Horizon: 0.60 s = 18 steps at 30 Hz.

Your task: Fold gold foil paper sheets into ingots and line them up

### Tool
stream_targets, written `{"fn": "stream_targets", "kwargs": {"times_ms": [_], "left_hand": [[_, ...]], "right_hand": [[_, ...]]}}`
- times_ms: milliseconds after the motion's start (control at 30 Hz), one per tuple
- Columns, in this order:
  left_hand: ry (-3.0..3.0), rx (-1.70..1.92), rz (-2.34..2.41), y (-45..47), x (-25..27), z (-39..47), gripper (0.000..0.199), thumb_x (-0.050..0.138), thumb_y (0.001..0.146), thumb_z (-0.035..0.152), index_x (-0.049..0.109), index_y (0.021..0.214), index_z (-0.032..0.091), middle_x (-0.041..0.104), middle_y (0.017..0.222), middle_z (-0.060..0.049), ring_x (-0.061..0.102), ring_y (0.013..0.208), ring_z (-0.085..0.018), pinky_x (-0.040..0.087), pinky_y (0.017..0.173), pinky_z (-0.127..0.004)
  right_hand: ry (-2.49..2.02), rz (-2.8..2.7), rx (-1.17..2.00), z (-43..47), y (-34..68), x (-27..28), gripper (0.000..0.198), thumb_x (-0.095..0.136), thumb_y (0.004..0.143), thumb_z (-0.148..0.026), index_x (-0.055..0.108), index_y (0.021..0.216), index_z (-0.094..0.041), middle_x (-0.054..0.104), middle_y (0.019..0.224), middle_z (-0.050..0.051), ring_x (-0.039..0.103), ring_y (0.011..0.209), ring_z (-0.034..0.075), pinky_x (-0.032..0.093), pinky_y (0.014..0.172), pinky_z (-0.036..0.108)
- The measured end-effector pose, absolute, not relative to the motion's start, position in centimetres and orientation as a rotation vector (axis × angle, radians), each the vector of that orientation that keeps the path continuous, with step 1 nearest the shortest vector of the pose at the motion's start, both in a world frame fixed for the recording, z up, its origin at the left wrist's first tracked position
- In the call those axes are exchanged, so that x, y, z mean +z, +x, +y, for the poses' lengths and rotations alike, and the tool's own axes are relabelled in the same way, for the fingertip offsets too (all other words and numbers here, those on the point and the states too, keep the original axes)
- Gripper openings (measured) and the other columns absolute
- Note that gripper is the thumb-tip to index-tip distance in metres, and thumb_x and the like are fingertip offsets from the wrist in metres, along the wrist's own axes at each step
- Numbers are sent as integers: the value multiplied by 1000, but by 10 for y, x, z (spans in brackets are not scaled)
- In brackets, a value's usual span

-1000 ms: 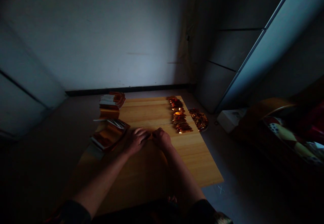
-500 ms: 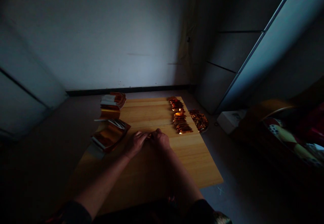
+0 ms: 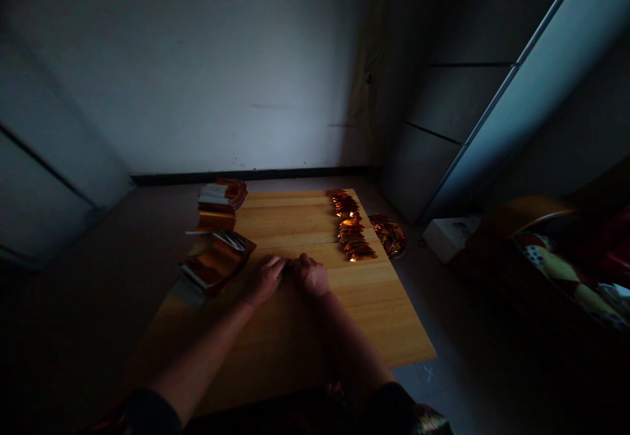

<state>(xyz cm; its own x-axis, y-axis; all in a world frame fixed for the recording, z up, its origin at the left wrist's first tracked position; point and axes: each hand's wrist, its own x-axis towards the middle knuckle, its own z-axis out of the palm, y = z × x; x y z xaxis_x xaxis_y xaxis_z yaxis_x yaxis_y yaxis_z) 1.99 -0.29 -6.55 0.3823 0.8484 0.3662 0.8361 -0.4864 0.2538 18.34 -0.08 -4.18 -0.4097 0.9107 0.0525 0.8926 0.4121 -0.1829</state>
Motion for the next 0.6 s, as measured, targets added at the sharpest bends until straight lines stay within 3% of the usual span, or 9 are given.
{"fn": "stream_targets", "kwargs": {"times_ms": [367, 600], "left_hand": [[2357, 651, 1733, 22, -62, -4, 24, 48, 78, 7, 64, 92, 19, 67, 92, -6, 60, 90, -18, 47, 82, -28], [2262, 619, 1824, 28, -57, -7, 27, 47, 80, 10, 66, 95, 21, 70, 93, -4, 63, 89, -17, 47, 82, -27]], "right_hand": [[-1605, -2557, 137, -2, 181, -46, 26, 33, 97, -25, 57, 105, -22, 61, 98, 6, 58, 79, 14, 37, 60, 21], [-1622, -2481, 114, -2, 182, -50, 24, 37, 96, -29, 59, 102, -21, 62, 96, 7, 59, 81, 15, 37, 61, 21]]}}
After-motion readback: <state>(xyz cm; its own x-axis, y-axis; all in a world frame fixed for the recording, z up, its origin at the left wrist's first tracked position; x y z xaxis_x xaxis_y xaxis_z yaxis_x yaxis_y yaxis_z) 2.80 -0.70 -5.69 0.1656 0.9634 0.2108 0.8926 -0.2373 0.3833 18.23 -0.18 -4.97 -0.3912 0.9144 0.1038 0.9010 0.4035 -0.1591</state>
